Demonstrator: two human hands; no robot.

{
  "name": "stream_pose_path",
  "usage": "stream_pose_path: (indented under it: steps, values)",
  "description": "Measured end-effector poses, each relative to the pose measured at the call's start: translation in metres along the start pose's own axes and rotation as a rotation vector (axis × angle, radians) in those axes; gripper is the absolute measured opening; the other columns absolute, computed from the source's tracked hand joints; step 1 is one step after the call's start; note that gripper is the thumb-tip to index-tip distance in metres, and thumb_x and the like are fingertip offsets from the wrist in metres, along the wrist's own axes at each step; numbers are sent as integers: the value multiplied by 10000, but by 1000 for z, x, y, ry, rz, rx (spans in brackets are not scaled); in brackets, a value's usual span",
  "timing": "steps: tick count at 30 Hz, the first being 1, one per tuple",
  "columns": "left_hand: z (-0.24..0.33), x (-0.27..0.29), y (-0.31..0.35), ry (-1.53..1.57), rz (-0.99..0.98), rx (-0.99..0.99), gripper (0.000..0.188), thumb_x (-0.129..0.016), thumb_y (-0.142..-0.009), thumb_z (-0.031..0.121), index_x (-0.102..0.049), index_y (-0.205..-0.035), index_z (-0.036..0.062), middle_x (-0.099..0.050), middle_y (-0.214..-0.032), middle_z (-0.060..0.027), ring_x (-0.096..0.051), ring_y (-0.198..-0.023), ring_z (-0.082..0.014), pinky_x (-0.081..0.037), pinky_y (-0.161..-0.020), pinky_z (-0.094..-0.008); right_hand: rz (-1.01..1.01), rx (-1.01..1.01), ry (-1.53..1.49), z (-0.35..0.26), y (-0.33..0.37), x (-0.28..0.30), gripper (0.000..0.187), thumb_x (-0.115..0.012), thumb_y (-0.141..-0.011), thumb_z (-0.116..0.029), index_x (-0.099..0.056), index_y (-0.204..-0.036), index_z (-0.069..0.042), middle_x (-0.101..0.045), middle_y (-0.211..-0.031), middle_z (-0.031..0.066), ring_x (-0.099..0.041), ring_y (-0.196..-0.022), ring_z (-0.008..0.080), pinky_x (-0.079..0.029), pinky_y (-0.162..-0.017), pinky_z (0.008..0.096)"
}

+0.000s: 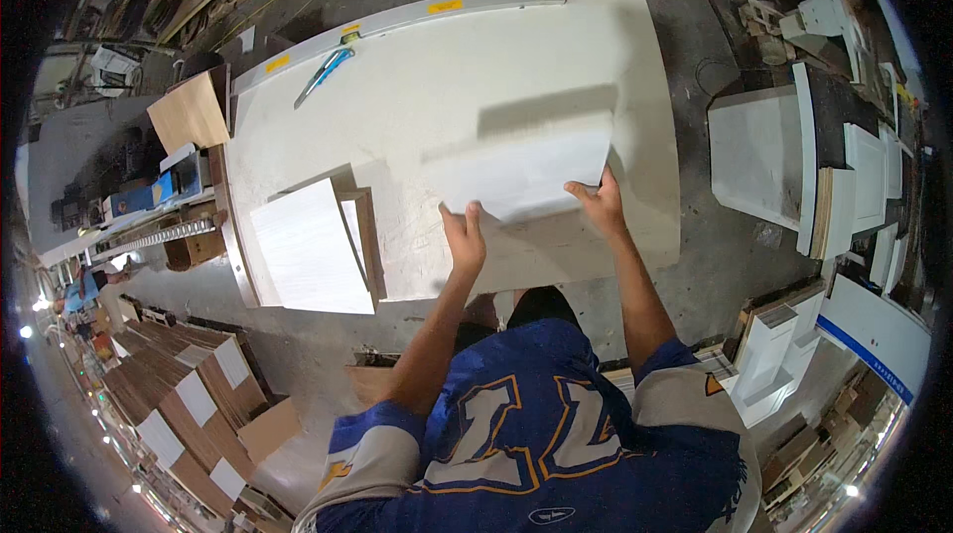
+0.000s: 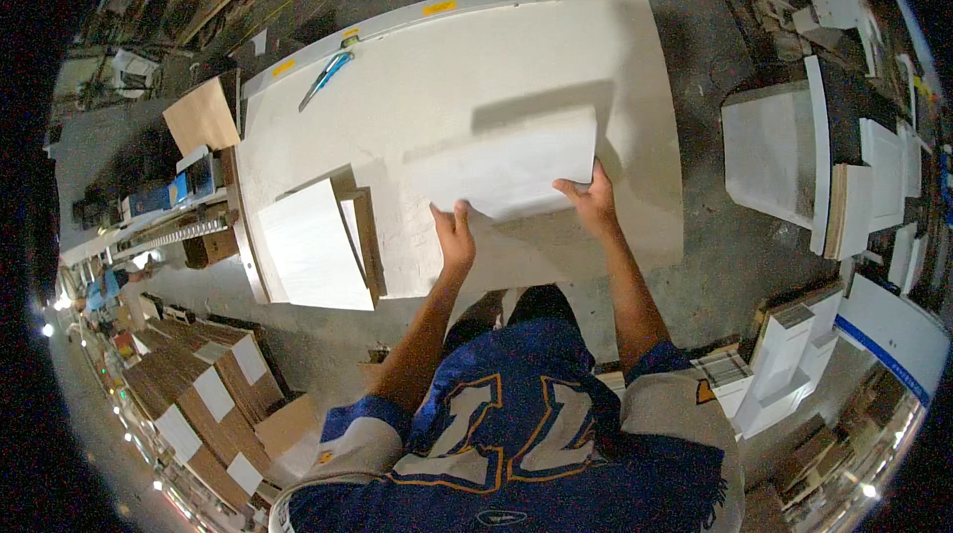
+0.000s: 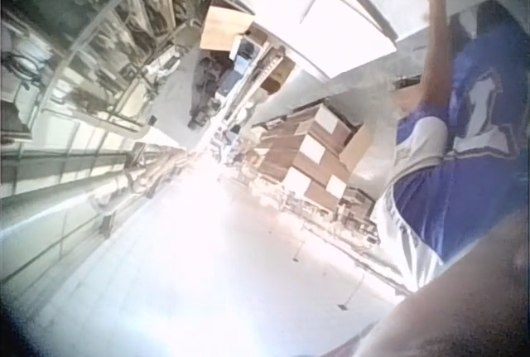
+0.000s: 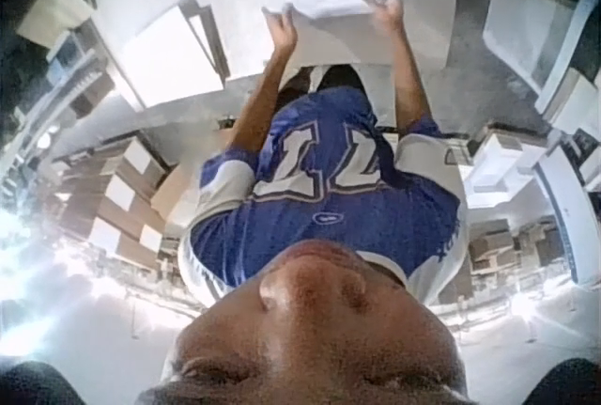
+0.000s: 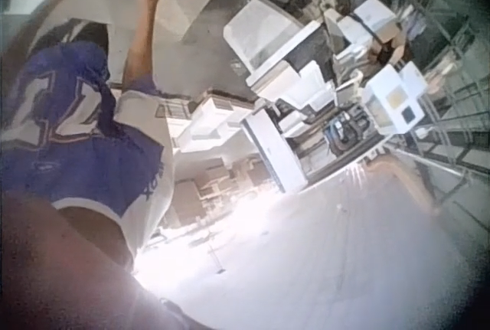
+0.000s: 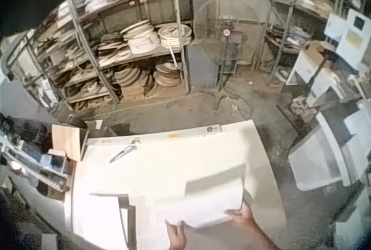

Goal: The person uses a small tool to tighten or adjust components inside a large piece of machinery, then walks to a work table to stack and align several white panels before carrying the stack to a wooden pallet.

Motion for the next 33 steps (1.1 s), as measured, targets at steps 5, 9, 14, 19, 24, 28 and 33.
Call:
stream_pose_path:
  steps: [5, 9, 14, 19, 24, 28, 33]
  values:
    - [20, -72, -78, -328, 24, 33, 543, -607, -1013, 319, -513, -1220, -174, -625, -1085, -340, -620, -1010, -455, -482, -936, -490, 283, -219, 71, -4, -44, 22, 693, -802, -908, -358, -505, -1379, 55, -662, -1254, 159, -634, -1143, 246, -488, -1022, 370]
    - [44, -145, -129, -355, -188, 97, 459, -655, -973, 282, -545, -1154, -125, -637, -1124, -342, -618, -1063, -492, -492, -931, -503, 299, -177, 282, -17, -109, 78, 884, -780, -844, -560, -493, -1387, 76, -661, -1258, 248, -656, -1147, 356, -504, -1006, 449]
    - [69, -207, -145, -330, -15, -53, 528, -644, -969, 254, -483, -1285, -136, -614, -1164, -339, -578, -1107, -493, -463, -968, -528, 338, -178, 395, -36, -165, 142, 929, -781, -790, -631, -540, -1369, 55, -644, -1292, 252, -657, -1123, 369, -513, -967, 449]
    - [104, -250, -138, -330, -83, -94, 470, -640, -948, 217, -495, -1243, -119, -617, -1060, -315, -585, -1008, -477, -470, -931, -531, 312, -194, 366, -15, -184, 192, 960, -769, -774, -671, -548, -1373, 47, -627, -1326, 250, -623, -1197, 355, -475, -1027, 427]
    - [126, -284, -145, -406, -225, -28, 388, -636, -913, 146, -510, -1205, -76, -587, -1127, -300, -570, -1028, -446, -473, -923, -518, 401, -181, 444, 9, -218, 240, 972, -788, -800, -602, -477, -1464, 35, -565, -1419, 206, -548, -1284, 320, -436, -1069, 410]
    - [126, -303, -165, -366, -234, -88, 535, -645, -899, 136, -461, -1343, -100, -510, -1300, -300, -515, -1186, -453, -442, -1034, -514, 372, -250, 457, 3, -240, 256, 1035, -783, -780, -651, -451, -1483, 32, -530, -1457, 211, -536, -1302, 346, -429, -1080, 440]
    - [140, -266, -128, -362, -284, -399, 560, -642, -923, 100, -444, -1422, -58, -465, -1434, -286, -449, -1324, -459, -407, -1114, -488, 353, -226, 478, 15, -281, 241, 1091, -776, -770, -682, -405, -1508, 31, -507, -1478, 214, -517, -1327, 366, -437, -1070, 458]
Point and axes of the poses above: each hand's wrist, its own y-axis away from the middle knuckle, its own x-axis out of the back of the hand, z = x × y, the point moved 3 cm from there along -y, towards the middle knuckle
